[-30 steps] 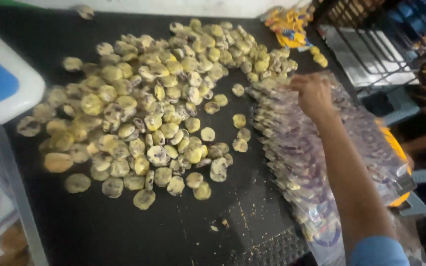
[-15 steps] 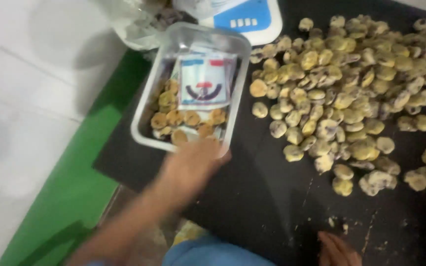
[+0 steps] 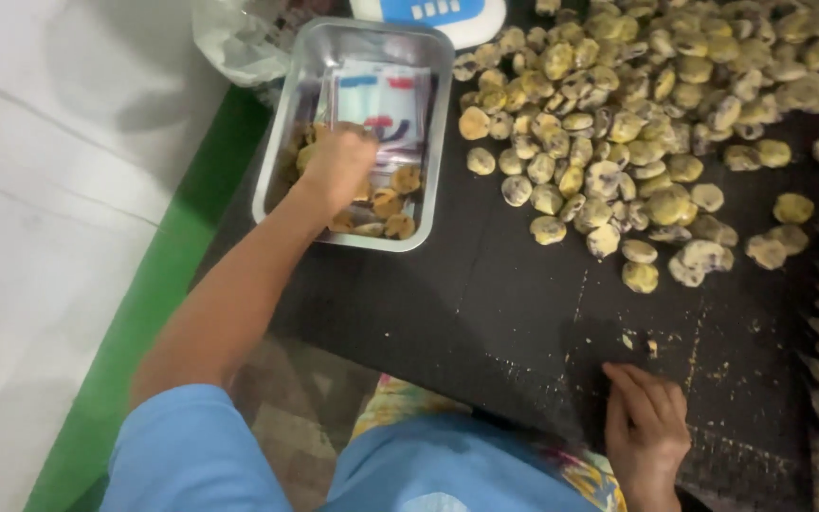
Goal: Manually packaging small baked goods into individual plastic bags from a large pile on a table.
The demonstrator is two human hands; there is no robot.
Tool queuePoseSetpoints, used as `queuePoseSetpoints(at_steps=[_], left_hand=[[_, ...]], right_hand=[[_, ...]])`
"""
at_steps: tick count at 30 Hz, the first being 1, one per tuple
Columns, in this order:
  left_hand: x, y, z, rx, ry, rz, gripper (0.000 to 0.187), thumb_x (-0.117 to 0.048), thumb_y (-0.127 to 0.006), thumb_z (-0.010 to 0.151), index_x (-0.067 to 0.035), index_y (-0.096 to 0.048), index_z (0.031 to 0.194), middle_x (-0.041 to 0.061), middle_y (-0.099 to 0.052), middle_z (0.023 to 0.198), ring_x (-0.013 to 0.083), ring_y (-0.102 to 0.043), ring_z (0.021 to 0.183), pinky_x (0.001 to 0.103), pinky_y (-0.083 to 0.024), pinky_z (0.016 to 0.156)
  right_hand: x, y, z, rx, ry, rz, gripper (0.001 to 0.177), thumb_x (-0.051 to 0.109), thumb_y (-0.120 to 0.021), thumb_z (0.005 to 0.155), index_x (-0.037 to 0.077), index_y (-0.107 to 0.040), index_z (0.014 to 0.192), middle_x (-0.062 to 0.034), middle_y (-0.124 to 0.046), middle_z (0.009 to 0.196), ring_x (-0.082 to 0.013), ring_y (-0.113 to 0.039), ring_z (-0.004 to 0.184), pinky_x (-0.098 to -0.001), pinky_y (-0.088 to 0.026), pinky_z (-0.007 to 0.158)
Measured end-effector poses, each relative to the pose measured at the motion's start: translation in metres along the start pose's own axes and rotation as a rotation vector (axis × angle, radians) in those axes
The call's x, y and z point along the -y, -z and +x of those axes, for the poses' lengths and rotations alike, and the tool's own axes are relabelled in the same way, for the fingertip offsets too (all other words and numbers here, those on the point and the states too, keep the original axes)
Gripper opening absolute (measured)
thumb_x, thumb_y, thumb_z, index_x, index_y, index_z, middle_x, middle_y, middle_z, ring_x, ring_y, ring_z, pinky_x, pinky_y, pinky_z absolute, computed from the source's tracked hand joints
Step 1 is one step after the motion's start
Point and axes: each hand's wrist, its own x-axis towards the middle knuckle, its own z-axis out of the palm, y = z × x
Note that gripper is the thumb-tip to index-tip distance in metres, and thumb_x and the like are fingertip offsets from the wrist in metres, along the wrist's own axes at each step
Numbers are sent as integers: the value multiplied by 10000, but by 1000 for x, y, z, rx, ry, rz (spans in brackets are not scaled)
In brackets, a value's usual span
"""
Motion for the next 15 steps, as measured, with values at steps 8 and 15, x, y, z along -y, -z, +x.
queuePoseSetpoints(at_steps=[8, 15], left_hand=[[21, 16, -1, -233, 277, -783, 331, -219, -819, 845, -59, -562, 710, 72, -592, 655, 200, -530, 581, 349, -423, 545], [8, 28, -7, -464, 193, -794, 260, -296, -794, 841, -131, -619, 743, 29, -669, 679, 221, -640, 620, 370, -458, 594]], right_hand=[[-7, -5, -5, -22, 12, -20, 194, -68, -657, 948, 38, -732, 1091, -101, -700, 1066, -249, -600, 932, -353, -483, 893], [12, -1, 12, -5, -214, 106, 152, 0, -619, 1000, 43, -727, 1097, -105, -705, 1101, -215, -661, 1013, -307, -492, 904]])
